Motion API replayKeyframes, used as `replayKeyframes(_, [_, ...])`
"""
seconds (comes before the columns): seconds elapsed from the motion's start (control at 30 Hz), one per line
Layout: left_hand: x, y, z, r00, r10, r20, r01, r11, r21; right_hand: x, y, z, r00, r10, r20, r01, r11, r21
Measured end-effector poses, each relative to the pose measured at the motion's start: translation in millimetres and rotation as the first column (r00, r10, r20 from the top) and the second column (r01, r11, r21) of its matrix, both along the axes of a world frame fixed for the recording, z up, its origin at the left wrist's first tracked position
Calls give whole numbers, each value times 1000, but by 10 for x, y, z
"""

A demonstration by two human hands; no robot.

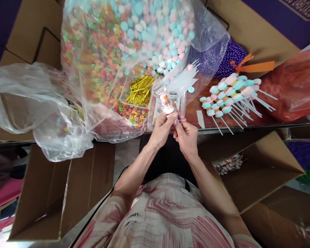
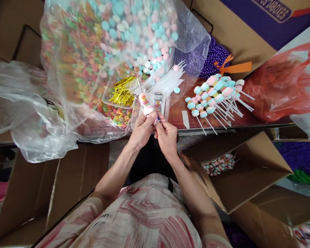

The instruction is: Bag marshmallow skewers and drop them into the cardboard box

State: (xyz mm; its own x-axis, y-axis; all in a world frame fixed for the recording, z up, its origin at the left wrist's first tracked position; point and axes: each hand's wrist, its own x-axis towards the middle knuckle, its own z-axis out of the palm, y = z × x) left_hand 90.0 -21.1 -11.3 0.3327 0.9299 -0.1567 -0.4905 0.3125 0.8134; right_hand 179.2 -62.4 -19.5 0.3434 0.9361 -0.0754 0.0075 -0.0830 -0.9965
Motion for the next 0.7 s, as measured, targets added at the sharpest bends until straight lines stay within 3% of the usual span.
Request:
replayKeyframes(0.17, [-6,-43,69,998,32,-57,-30,999,23,-11,42,24,999,31,-13,-31,999,-33])
replayKeyframes(0.27, [-23,-47,107,998,-12,-66,15,999,34,17,18,60,997,75,15,-74,996,-54])
replayKeyframes(0.5, [-131,50,69,999,53,-1,-53,999,1,113,-258,129,967,244,76,-239,968,-78])
replayKeyframes(0.63, [-142,-18,15,996,-81,-35,82,996,30,80,-313,117,978,198,68,-197,980,-32])
replayKeyframes(0.7, [-139,-59,-3,993,-94,-66,97,994,44,61,-297,126,981,174,88,-175,985,3])
